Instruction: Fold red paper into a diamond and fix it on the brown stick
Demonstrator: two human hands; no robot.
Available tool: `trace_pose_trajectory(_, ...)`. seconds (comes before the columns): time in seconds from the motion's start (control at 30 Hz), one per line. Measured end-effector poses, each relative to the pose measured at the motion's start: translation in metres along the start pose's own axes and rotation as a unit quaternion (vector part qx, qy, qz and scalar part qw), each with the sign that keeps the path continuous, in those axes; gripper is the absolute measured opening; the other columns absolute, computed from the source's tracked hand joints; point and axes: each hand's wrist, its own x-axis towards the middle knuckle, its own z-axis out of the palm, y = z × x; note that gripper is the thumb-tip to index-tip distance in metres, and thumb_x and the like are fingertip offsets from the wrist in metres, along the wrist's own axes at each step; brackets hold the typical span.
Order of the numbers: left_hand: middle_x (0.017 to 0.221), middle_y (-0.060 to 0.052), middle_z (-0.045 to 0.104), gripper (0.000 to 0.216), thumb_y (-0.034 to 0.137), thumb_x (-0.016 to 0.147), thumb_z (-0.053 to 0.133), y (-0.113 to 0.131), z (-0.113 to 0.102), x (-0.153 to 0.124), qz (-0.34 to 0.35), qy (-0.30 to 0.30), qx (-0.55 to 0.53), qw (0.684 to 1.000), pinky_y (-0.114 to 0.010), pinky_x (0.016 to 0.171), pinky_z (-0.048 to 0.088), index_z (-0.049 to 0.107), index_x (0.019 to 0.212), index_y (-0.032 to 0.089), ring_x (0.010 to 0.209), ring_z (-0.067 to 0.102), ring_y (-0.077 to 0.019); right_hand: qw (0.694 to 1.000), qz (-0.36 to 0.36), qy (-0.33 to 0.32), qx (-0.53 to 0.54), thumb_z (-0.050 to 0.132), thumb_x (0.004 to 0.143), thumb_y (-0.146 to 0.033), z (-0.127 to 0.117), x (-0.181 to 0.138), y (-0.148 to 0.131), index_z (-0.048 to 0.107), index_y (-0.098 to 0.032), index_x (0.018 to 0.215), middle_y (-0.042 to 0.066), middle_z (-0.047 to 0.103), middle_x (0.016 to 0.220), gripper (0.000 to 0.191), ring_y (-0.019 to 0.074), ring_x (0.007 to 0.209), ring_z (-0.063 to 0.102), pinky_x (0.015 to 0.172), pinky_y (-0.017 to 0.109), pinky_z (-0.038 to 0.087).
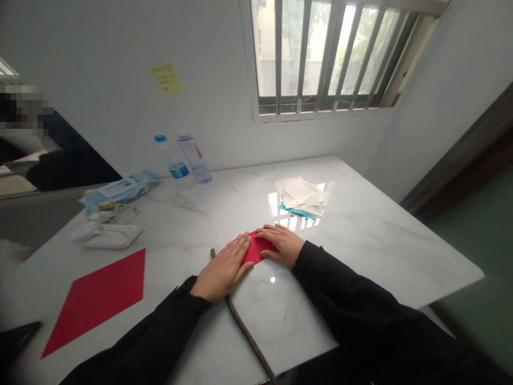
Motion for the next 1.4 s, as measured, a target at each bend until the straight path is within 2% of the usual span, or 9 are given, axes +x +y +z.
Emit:
trace_pose_trajectory(0.23,0.168,-0.019,0.035,0.072,0.052,0.105,0.047,-0.005,-0.010,-0.002,-0.009,-0.018,-0.054,0.998,-0.047,0.127,0.033,0.033,0.163,0.011,0.157,0.034,-0.0282,1.000,-0.015,-0.011,0.016,0.072,0.095,-0.039,-0.013,-0.003,0.016,0.060,-0.022,0.145,0.013,0.057,0.155,0.054,0.0323,0.149,0.046,0.125,0.059,0.036)
trace_pose_trajectory(0.47,0.165,-0.014,0.044,0.070,0.054,0.098,0.061,-0.002,-0.031,0.000,-0.071,-0.032,-0.109,0.991,-0.045,0.126,0.035,0.048,0.156,0.018,0.154,0.041,-0.0275,0.999,-0.001,-0.032,0.013,0.072,0.095,-0.039,-0.020,-0.003,0.014,0.062,-0.023,0.145,0.011,0.057,0.155,0.054,0.0341,0.148,0.046,0.123,0.060,0.038)
trace_pose_trajectory(0.73,0.155,-0.010,0.057,0.073,0.059,0.085,0.078,-0.011,-0.046,-0.002,-0.111,-0.041,-0.086,0.989,-0.052,0.121,0.040,0.061,0.147,0.025,0.146,0.050,-0.0358,0.999,-0.006,-0.023,0.027,0.074,0.093,-0.041,-0.020,-0.003,0.019,0.064,-0.023,0.144,0.014,0.058,0.153,0.056,0.0359,0.144,0.048,0.119,0.062,0.042)
trace_pose_trajectory(0.83,0.155,-0.010,0.058,0.080,0.064,0.080,0.079,-0.024,-0.046,-0.003,-0.092,-0.040,-0.085,0.991,-0.054,0.121,0.039,0.060,0.148,0.026,0.147,0.046,-0.0385,1.000,-0.003,0.011,0.012,0.075,0.093,-0.037,-0.019,-0.003,0.020,0.070,-0.024,0.137,0.014,0.059,0.152,0.047,0.0349,0.143,0.049,0.118,0.060,0.041)
trace_pose_trajectory(0.97,0.154,-0.010,0.058,0.060,0.052,0.086,0.078,-0.043,-0.052,-0.003,-0.040,-0.028,-0.098,0.994,-0.052,0.122,0.037,0.066,0.139,0.027,0.146,0.046,-0.0345,0.998,-0.008,0.062,-0.025,0.074,0.092,-0.022,-0.020,-0.001,0.018,0.081,-0.026,0.113,0.011,0.064,0.144,0.023,0.0320,0.129,0.056,0.113,0.055,0.045)
trace_pose_trajectory(1.07,0.140,-0.010,0.065,0.040,0.044,0.094,0.070,-0.049,-0.063,-0.003,-0.042,0.006,-0.110,0.993,-0.046,0.115,0.043,0.071,0.130,0.027,0.131,0.057,-0.0298,0.998,-0.013,0.064,-0.016,0.068,0.095,-0.018,-0.021,0.001,0.016,0.083,-0.027,0.107,0.009,0.071,0.126,0.021,0.0270,0.113,0.061,0.104,0.048,0.051)
trace_pose_trajectory(1.17,0.123,-0.009,0.069,0.029,0.042,0.097,0.060,-0.052,-0.074,-0.006,-0.056,-0.001,-0.119,0.991,-0.041,0.106,0.046,0.075,0.117,0.027,0.116,0.061,-0.0269,0.998,-0.008,0.060,0.001,0.063,0.097,-0.014,-0.018,0.002,0.015,0.084,-0.028,0.104,0.009,0.071,0.117,0.026,0.0244,0.104,0.062,0.096,0.042,0.054)
trace_pose_trajectory(1.3,0.099,-0.007,0.070,0.025,0.045,0.089,0.065,-0.061,-0.084,-0.016,-0.152,-0.064,-0.086,0.982,-0.037,0.090,0.047,0.075,0.101,0.025,0.098,0.065,-0.0269,0.998,-0.015,0.058,0.015,0.056,0.092,-0.001,-0.016,0.002,0.014,0.084,-0.027,0.102,0.009,0.070,0.117,0.039,0.0225,0.101,0.063,0.093,0.039,0.054)
trace_pose_trajectory(1.4,0.085,-0.003,0.070,0.029,0.051,0.087,0.064,-0.066,-0.089,-0.024,-0.221,-0.127,-0.094,0.962,-0.032,0.074,0.044,0.071,0.099,0.026,0.082,0.067,-0.0246,0.998,-0.015,0.056,0.030,0.051,0.088,0.005,-0.016,0.003,0.012,0.084,-0.025,0.099,0.008,0.070,0.115,0.046,0.0211,0.098,0.064,0.091,0.037,0.054)
